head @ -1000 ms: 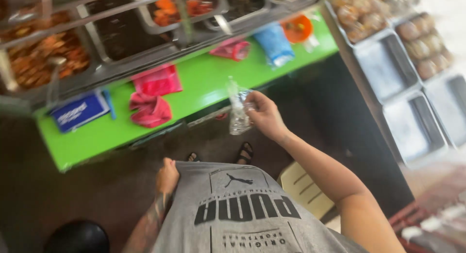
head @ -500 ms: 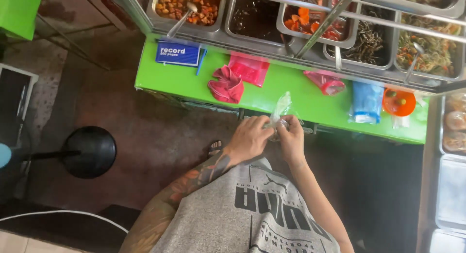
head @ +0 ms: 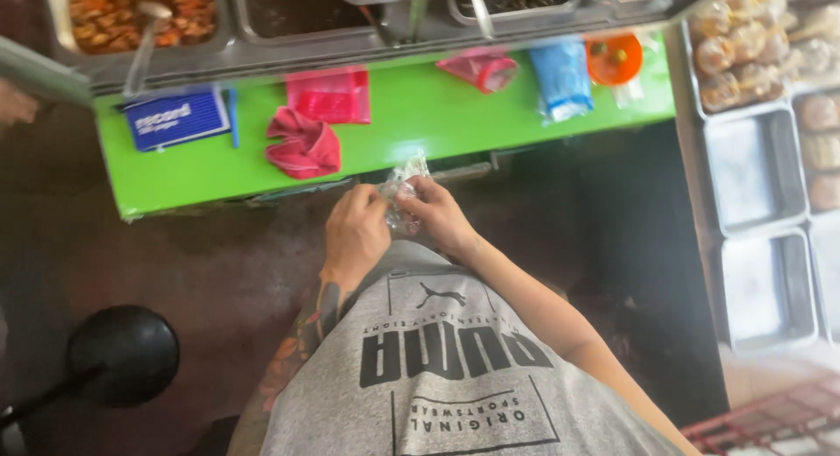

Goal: Portioning various cooked dishes from service trays into small plastic bags and tying them for sale.

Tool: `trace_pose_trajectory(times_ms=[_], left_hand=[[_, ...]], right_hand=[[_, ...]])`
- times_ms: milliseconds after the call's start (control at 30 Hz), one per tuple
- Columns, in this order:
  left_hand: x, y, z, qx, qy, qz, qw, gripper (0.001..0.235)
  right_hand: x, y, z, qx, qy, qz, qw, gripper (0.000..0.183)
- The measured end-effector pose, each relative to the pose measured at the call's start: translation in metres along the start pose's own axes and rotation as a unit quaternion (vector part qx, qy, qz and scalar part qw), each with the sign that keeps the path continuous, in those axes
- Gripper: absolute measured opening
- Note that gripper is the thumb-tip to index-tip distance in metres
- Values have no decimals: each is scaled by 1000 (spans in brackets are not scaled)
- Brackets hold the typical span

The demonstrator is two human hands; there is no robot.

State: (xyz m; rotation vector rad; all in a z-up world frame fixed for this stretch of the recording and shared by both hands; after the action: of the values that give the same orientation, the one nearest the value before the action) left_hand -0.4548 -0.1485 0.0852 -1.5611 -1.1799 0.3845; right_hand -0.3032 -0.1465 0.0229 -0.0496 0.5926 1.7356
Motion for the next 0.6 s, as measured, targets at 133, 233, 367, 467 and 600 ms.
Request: trace_pose_trajectory(times_ms=[133,233,367,467,600], left_hand=[[6,0,0,-20,-27,10,999,16],[17,-7,-7,29,5,30,999,12],[19,11,-15,24,47,69,996,14],[23,28,-13,45,46,68,996,2],[42,23,-28,23,41,72,996,15]], right_hand=[[-8,4,-2,76,11,36,996,10],[-1,-11,-21,119,-16,42,992,14],[-17,-17,-2,180,-40,17,983,13],[-26,-28,-8,195,-40,26,980,11],[-33,-45,-18,177,-35,35,983,12]])
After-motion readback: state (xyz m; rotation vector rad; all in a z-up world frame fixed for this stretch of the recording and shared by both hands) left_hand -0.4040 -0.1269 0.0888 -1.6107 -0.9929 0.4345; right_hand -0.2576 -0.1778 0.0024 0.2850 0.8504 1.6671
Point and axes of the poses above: each hand's wrist, its own x-axis towards the middle knuckle, its own y-axis out of the palm, z = x × y, the point moved 5 cm from there along x, towards the middle knuckle, and after that the axes turned 13 degrees about z, right-handed, at the moved point
